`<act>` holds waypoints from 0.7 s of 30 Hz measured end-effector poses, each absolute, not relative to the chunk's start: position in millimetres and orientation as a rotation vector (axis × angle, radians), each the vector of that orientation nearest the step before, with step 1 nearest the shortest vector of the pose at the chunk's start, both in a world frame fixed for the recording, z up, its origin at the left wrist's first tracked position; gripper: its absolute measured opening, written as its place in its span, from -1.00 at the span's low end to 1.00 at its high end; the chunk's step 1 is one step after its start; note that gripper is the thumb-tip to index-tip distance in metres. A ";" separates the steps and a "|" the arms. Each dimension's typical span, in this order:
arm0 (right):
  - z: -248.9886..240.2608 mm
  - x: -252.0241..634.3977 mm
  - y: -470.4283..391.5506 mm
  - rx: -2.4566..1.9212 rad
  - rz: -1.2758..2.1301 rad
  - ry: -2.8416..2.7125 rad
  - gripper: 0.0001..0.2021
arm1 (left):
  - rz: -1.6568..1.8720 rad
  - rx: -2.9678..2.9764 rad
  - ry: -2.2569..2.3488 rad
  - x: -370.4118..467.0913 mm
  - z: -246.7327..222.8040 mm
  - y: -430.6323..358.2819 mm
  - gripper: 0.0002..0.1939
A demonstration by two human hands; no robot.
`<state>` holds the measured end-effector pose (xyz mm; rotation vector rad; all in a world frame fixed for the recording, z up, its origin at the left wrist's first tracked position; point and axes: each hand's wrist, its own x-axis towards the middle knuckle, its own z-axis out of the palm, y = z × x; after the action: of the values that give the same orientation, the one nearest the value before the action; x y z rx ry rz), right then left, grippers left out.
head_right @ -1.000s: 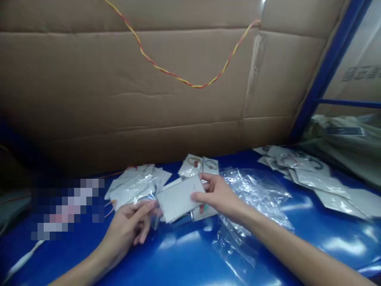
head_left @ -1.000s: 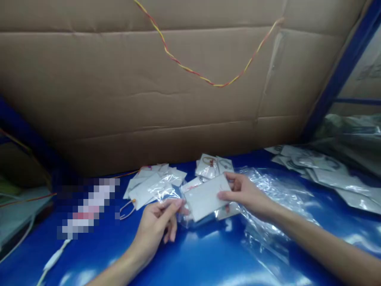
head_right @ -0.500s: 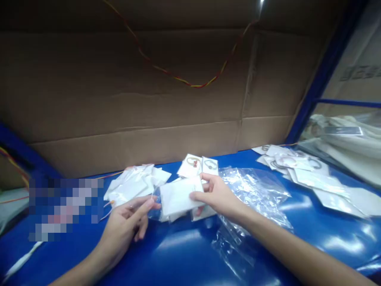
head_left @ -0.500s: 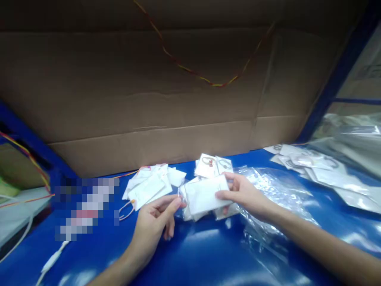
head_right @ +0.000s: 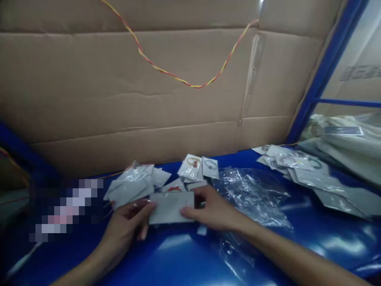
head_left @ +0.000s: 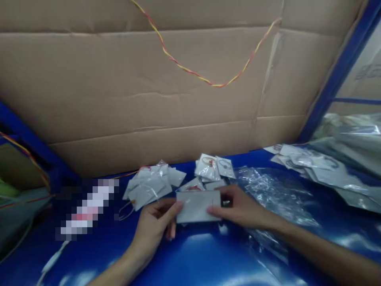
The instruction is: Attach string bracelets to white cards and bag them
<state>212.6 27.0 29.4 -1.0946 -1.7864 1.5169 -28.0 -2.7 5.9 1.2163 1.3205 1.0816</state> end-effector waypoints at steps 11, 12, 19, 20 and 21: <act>33.1 208.4 26.0 -1.007 1.522 -1.714 -0.51 | 1.081 1.246 1.334 -28.1 7.6 -4.0 -0.49; 31.6 207.7 25.2 -1.008 1.522 -1.733 -0.51 | 1.082 1.253 1.332 -28.0 7.9 -4.2 -0.50; 35.6 209.4 20.4 -1.087 1.469 -1.749 -0.48 | 1.076 1.273 1.341 -30.7 4.0 -2.9 -0.53; 37.0 210.6 21.3 -1.079 1.452 -1.746 -0.52 | 1.079 1.269 1.333 -30.8 3.5 -2.8 -0.54; 37.8 211.8 22.4 -1.076 1.430 -1.761 -0.57 | 1.080 1.266 1.325 -30.8 3.3 -2.8 -0.54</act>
<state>211.8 22.4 37.8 -1.0764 -1.7606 1.4302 -30.8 -2.8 3.3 1.2662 1.3251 1.0800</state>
